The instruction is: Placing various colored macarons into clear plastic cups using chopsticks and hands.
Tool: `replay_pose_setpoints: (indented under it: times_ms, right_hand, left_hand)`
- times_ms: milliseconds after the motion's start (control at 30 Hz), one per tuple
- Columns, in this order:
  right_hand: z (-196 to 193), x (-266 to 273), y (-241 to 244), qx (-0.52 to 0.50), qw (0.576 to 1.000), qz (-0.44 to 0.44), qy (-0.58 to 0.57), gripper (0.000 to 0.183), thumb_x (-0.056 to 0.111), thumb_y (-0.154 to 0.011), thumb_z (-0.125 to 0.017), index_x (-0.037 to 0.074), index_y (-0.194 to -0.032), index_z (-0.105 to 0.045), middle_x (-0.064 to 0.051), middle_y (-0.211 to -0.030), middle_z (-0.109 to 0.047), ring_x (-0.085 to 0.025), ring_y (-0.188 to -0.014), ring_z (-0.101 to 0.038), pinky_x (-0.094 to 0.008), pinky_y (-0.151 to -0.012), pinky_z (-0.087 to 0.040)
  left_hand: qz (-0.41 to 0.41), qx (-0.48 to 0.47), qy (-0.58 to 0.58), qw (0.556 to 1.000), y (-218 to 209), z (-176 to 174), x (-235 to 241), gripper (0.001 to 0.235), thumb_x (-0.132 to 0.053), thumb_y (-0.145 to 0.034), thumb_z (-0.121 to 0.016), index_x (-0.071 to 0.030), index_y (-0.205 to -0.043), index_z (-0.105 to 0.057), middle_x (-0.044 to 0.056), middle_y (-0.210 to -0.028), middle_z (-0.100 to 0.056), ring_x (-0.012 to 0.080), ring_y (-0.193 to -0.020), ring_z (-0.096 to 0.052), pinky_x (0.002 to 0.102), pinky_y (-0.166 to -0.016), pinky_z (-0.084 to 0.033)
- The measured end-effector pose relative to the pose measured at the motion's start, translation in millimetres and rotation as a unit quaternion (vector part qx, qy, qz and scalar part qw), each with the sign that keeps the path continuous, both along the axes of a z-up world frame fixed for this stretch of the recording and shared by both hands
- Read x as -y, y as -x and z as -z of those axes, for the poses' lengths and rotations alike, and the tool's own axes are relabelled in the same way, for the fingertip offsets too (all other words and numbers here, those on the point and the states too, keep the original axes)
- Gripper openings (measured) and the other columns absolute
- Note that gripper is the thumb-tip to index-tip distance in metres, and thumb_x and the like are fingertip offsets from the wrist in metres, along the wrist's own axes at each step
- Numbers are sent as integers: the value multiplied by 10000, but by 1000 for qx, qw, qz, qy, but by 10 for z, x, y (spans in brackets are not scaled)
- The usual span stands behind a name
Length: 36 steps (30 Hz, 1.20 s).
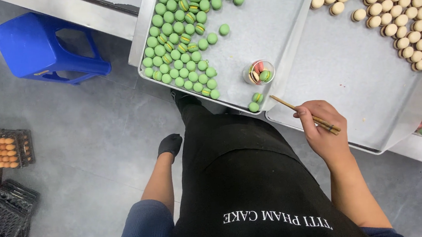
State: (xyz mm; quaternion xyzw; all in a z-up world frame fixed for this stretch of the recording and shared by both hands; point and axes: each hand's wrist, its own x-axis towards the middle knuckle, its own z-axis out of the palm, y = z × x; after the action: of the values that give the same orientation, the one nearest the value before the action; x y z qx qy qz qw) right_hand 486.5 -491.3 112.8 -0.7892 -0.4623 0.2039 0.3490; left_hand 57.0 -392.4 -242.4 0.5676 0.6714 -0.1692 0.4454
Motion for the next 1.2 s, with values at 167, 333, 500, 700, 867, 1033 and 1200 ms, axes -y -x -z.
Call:
replay_pose_setpoints:
  times_ms: [167,333,500,700,867,1033,1200]
  right_hand:
    - [-16,-30,25,-1,1000,6,-7,139,102,-1014,-688,25,-914,-747,-100,-936,-737,-217,-890,-704,-328,-797,-552]
    - [20,-37,46,-32,999,0,0,143,105,-998,-680,33,-899,-753,-95,-933,-744,-215,-877,-707,-326,-777,-552]
    - [77,-119,120,-42,996,-74,-23,112,102,-967,-676,27,-991,-756,-104,-1007,-752,-215,-943,-719,-321,-820,-566]
    - [61,-55,152,-19,998,-56,-31,107,99,-990,-670,33,-953,-746,-92,-992,-748,-214,-935,-712,-331,-832,-561]
    - [123,8,75,-17,999,-40,-32,108,98,-1006,-676,27,-943,-729,-85,-964,-738,-198,-910,-706,-324,-830,-559]
    - [54,-86,106,-42,998,-48,18,95,86,-957,-688,13,-957,-748,-98,-952,-740,-206,-876,-707,-326,-783,-552]
    - [-17,-74,86,-20,997,-55,-41,124,83,-999,-652,16,-947,-742,-96,-988,-741,-207,-931,-705,-318,-839,-552]
  left_hand:
    - [31,25,-39,998,-132,122,-166,455,-380,-919,-566,-134,-1271,-715,135,-1313,-682,339,-1239,-619,422,-1051,-481]
    - [27,51,-32,998,-248,-46,-224,450,-381,-922,-573,-133,-1272,-709,135,-1297,-695,329,-1229,-632,417,-1044,-491]
    - [29,42,-28,998,-159,104,-146,435,-371,-911,-579,-146,-1256,-720,133,-1283,-695,335,-1218,-634,426,-1033,-494]
    - [-10,15,-32,999,-91,-146,-85,401,-365,-913,-587,-175,-1231,-741,114,-1274,-707,328,-1211,-638,415,-1030,-501]
    - [-48,61,-66,995,-49,-179,-59,390,-347,-914,-595,-175,-1226,-751,115,-1267,-715,314,-1205,-654,397,-1031,-505]
    - [-47,95,-88,990,-127,-239,-78,389,-336,-934,-587,-151,-1242,-736,122,-1269,-713,314,-1204,-656,386,-1031,-502]
    - [-85,112,-53,989,-241,-324,-92,397,-319,-923,-599,-131,-1248,-728,131,-1251,-722,304,-1188,-671,389,-1019,-505]
